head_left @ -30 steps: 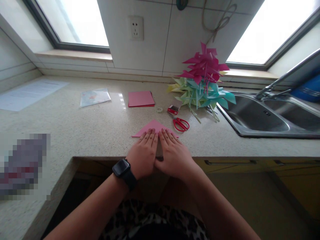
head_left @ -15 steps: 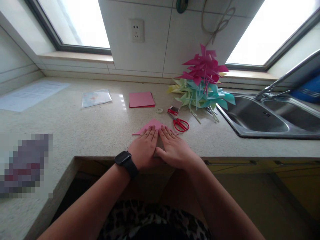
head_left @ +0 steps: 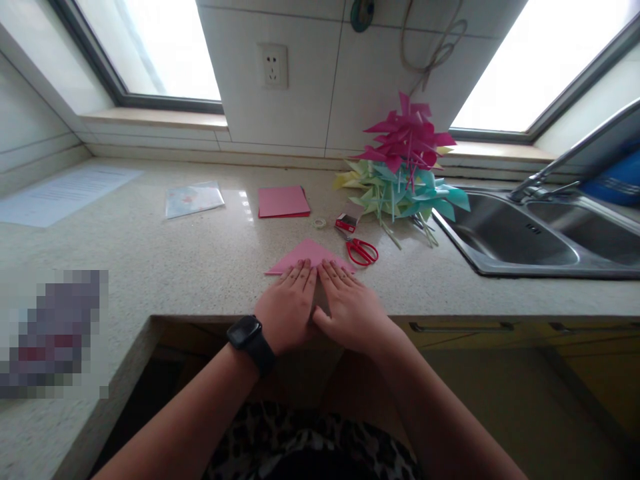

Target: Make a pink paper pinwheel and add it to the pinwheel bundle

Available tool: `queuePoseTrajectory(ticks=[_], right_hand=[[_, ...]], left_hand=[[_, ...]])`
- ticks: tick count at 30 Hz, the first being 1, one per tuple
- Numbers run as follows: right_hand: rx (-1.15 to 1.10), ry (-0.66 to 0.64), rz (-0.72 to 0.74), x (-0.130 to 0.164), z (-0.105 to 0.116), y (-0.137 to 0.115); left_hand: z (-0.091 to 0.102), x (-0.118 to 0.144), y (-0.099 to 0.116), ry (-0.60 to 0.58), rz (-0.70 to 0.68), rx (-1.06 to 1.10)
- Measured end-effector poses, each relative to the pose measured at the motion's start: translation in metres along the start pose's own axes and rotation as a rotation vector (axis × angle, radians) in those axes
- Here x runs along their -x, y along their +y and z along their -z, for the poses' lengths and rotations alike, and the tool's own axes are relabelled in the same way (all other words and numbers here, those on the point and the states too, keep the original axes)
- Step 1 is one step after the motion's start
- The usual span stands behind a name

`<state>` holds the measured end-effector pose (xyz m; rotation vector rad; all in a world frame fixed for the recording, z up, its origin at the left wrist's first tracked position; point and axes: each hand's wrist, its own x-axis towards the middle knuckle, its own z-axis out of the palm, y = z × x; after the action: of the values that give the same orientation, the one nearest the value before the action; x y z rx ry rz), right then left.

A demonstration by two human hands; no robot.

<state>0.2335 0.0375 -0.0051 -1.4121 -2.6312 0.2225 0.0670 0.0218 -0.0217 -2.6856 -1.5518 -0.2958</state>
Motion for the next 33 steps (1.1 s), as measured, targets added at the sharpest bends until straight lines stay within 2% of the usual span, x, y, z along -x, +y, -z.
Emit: queuePoseTrajectory(ticks=[7,12,22,33], right_hand=[[-0.02,0.017,-0.008,0.018,-0.003,-0.007],[-0.031,0.025,-0.012,0.019,-0.004,-0.008],[-0.025,0.022,-0.003,0.006,-0.002,-0.003],[-0.023,-0.033,0.029,-0.013,0.002,0.01]], left_hand=[[-0.003,0.015,0.012,0.023,0.013,-0.023],[-0.005,0.017,0.013,0.031,0.02,-0.032],[-0.004,0.005,0.001,0.026,0.004,-0.019],[0.001,-0.011,-0.012,-0.052,-0.02,0.032]])
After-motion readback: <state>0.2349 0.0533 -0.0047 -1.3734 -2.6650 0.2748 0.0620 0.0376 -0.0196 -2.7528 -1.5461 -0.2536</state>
